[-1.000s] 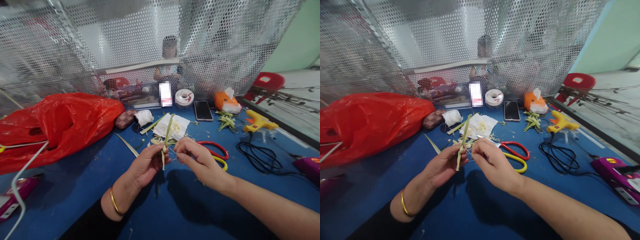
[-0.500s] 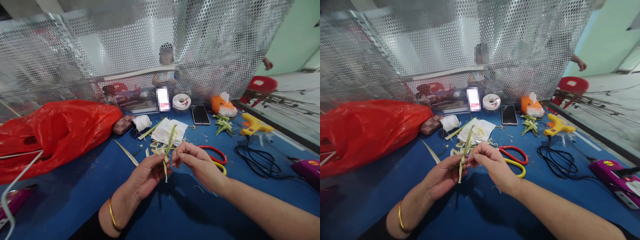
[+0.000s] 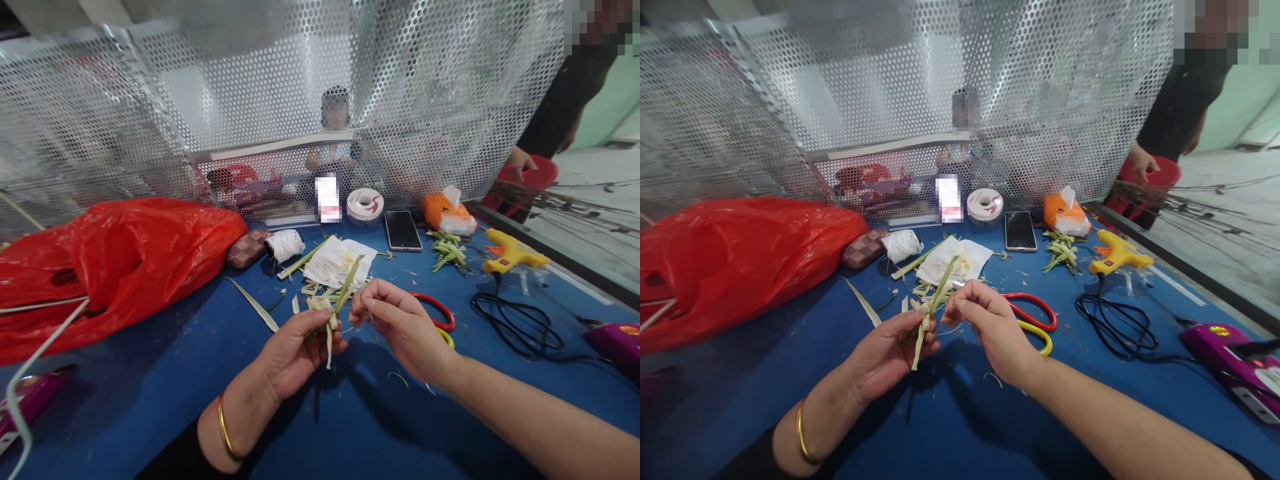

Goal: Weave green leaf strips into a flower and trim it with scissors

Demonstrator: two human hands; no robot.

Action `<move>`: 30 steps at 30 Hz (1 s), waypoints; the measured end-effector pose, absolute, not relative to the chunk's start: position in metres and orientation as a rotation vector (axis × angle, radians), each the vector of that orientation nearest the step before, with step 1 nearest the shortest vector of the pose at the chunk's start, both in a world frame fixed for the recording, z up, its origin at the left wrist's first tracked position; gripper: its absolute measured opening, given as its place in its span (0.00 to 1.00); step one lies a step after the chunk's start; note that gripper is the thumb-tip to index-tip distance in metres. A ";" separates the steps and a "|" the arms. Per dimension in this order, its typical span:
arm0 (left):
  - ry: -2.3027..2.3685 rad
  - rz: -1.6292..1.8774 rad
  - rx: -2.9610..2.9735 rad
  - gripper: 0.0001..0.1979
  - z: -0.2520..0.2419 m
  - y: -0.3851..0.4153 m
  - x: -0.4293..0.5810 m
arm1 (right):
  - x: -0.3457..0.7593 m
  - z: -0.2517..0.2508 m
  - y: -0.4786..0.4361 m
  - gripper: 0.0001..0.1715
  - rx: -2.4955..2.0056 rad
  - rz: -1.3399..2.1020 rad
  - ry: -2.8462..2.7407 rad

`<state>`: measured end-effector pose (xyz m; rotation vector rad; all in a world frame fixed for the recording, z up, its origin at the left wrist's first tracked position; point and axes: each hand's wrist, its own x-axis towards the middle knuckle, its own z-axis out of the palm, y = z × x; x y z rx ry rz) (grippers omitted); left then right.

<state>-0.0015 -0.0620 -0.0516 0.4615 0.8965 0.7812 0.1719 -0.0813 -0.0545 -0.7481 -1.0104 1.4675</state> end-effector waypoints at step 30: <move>0.870 0.791 0.770 0.07 -0.047 -0.069 0.005 | 0.173 -0.060 -0.071 0.05 -0.708 1.713 -0.654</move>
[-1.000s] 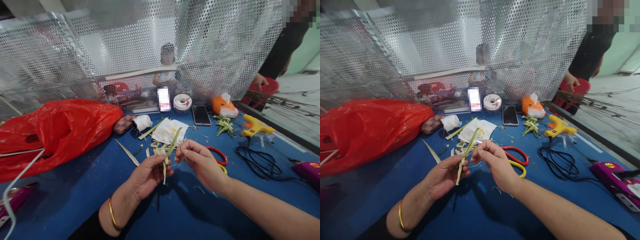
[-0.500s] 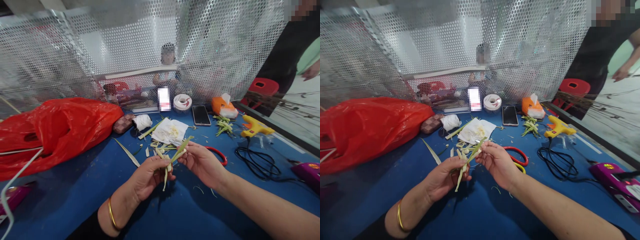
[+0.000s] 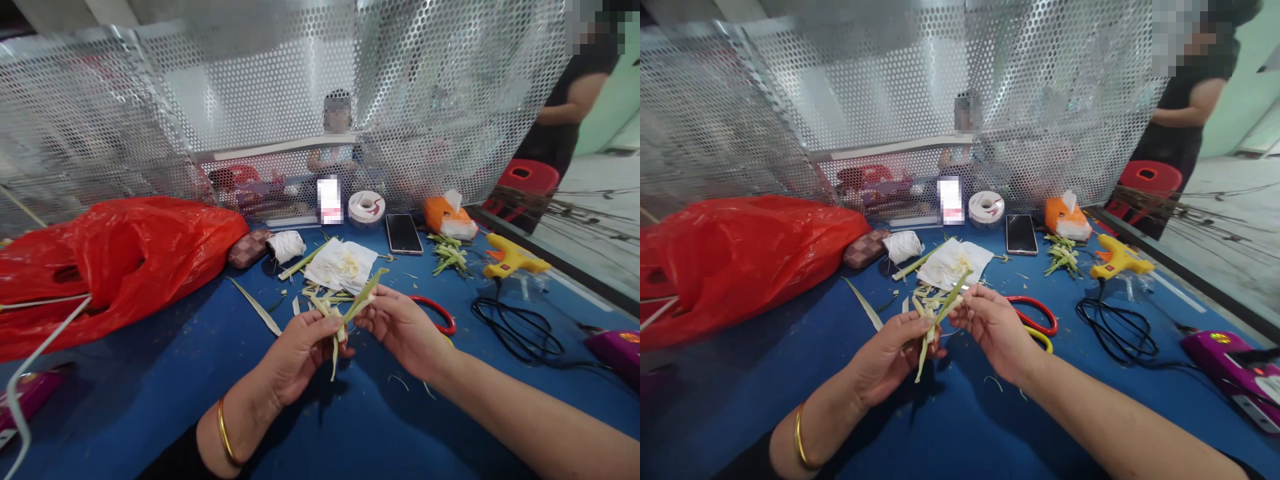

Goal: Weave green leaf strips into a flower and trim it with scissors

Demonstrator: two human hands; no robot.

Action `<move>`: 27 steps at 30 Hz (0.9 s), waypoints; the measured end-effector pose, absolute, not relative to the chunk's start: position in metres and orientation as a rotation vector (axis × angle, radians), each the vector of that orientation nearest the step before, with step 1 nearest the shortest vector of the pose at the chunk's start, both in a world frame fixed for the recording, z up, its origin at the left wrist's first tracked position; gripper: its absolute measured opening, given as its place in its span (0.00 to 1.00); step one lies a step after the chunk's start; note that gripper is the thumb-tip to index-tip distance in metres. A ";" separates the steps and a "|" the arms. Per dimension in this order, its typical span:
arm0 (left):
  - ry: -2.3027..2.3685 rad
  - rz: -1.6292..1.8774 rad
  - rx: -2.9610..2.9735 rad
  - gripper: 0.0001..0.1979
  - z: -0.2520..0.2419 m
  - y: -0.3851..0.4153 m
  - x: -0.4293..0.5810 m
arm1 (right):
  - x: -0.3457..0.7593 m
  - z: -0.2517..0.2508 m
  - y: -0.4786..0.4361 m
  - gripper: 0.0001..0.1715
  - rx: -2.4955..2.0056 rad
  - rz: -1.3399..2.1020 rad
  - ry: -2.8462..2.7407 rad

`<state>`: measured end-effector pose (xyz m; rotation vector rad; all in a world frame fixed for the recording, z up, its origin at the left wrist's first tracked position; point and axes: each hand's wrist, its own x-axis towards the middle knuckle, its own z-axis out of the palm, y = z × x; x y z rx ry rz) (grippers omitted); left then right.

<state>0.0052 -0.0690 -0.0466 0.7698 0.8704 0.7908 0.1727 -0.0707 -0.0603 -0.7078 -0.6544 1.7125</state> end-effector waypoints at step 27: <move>0.884 0.612 1.816 0.05 -0.040 -0.073 0.005 | 0.202 -0.049 -0.059 0.06 -1.111 1.238 -1.815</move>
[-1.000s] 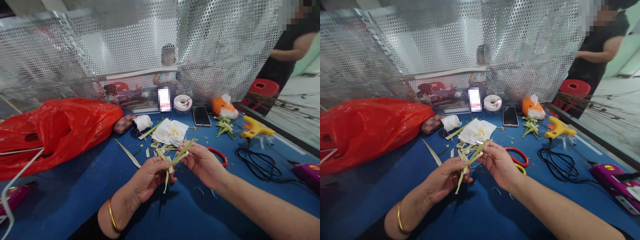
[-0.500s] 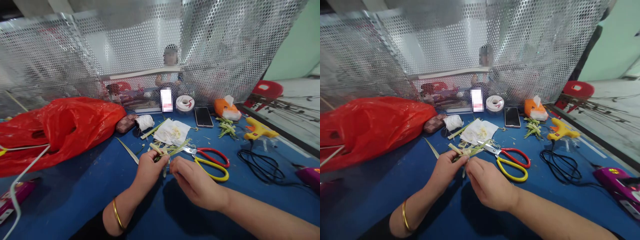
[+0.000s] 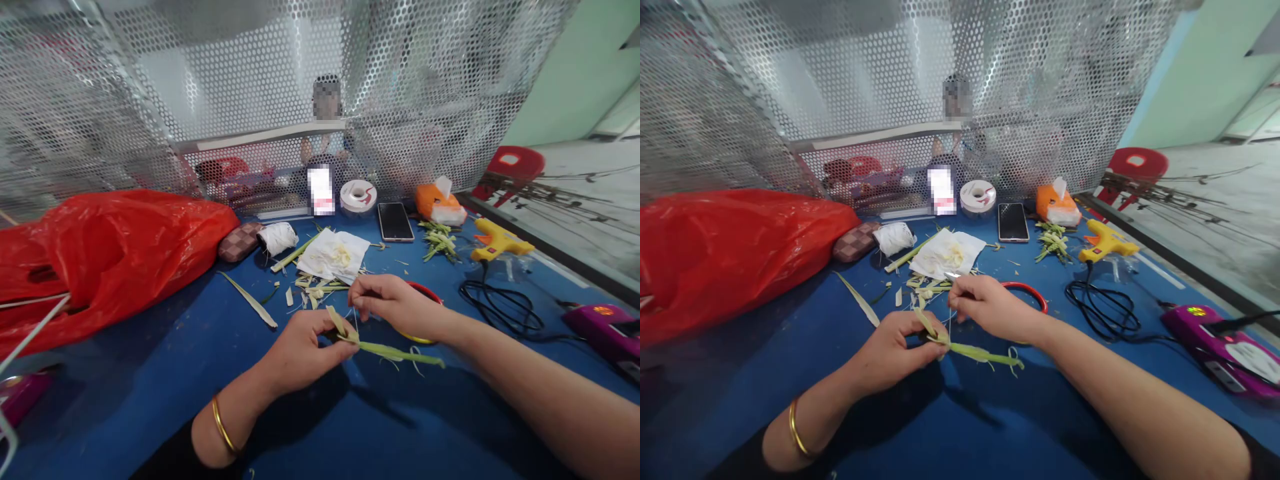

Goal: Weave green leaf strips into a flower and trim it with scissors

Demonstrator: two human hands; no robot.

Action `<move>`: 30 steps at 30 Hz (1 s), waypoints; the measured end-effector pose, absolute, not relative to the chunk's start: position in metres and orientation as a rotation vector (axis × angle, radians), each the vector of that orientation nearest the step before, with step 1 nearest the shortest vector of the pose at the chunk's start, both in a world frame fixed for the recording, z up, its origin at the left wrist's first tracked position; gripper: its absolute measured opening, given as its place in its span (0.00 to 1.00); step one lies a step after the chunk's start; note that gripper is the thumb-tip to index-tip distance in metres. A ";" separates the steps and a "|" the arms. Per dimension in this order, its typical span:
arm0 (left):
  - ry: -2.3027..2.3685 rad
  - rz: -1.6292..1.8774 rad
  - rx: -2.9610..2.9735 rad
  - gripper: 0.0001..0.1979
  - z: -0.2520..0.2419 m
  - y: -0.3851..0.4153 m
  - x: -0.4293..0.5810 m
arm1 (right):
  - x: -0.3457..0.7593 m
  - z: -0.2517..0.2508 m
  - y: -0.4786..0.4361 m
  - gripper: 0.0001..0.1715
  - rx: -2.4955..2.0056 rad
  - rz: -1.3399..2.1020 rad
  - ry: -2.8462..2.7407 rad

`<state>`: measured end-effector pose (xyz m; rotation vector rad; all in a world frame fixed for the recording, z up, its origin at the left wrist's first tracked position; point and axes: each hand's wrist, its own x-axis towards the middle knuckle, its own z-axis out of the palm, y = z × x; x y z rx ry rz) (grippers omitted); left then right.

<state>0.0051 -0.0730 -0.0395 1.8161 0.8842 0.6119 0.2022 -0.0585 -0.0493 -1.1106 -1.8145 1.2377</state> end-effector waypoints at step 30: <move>1.358 1.154 1.724 0.03 -0.049 -0.067 0.006 | 0.163 -0.064 -0.102 0.08 -0.768 0.769 -2.025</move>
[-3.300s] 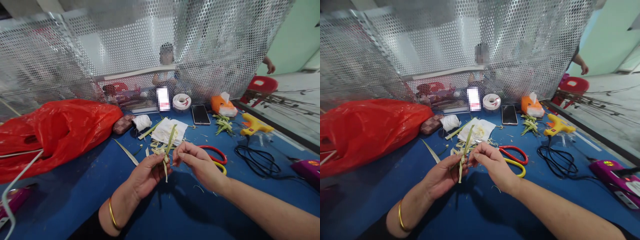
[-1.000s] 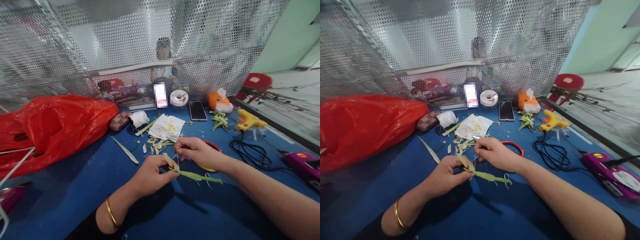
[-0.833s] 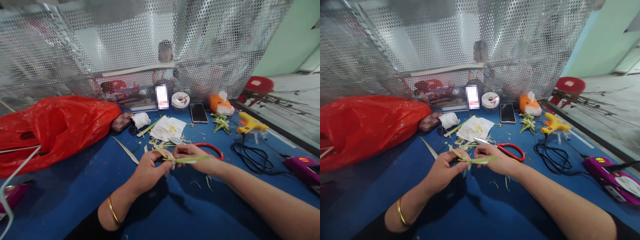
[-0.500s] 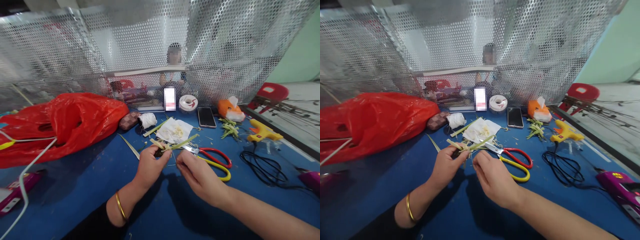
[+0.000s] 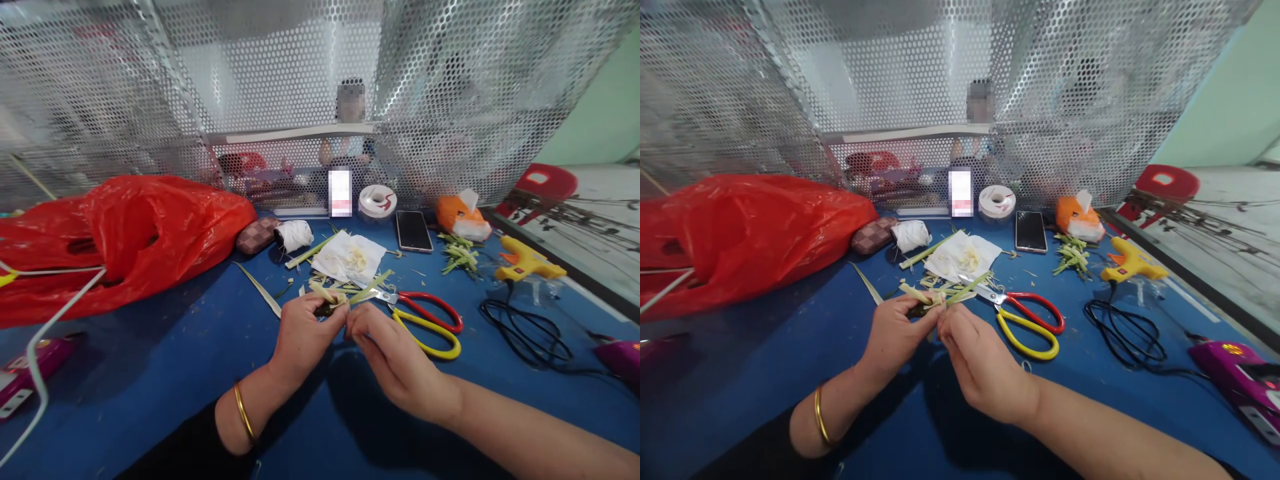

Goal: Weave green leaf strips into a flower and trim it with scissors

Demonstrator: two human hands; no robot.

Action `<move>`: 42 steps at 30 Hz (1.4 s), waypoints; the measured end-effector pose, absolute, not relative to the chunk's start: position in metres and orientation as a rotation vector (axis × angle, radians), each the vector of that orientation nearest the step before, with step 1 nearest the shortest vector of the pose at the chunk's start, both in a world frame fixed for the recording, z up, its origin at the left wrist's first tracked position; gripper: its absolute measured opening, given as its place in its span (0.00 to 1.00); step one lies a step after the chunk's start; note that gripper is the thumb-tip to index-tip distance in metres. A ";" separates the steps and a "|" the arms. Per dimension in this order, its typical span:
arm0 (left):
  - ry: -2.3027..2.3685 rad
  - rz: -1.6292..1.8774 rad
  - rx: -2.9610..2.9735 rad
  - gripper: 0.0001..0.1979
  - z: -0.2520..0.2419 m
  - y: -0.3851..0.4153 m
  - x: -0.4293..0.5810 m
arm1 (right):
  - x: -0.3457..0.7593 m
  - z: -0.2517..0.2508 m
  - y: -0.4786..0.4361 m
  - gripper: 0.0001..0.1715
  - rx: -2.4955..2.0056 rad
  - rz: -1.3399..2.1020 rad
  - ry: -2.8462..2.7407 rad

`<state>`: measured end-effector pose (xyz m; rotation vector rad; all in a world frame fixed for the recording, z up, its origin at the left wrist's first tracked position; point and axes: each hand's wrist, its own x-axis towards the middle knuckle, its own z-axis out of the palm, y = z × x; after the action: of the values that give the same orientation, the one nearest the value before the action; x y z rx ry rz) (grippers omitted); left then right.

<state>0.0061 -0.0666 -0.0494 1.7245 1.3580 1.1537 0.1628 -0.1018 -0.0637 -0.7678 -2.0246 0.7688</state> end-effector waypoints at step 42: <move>1.049 1.063 1.183 0.06 -0.049 -0.063 0.006 | 0.177 -0.065 -0.082 0.09 -1.191 1.076 -2.004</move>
<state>0.0064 -0.0631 -0.0493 1.1830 1.0495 1.0631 0.1766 -0.0825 -0.0646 -1.1906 -2.0038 1.0761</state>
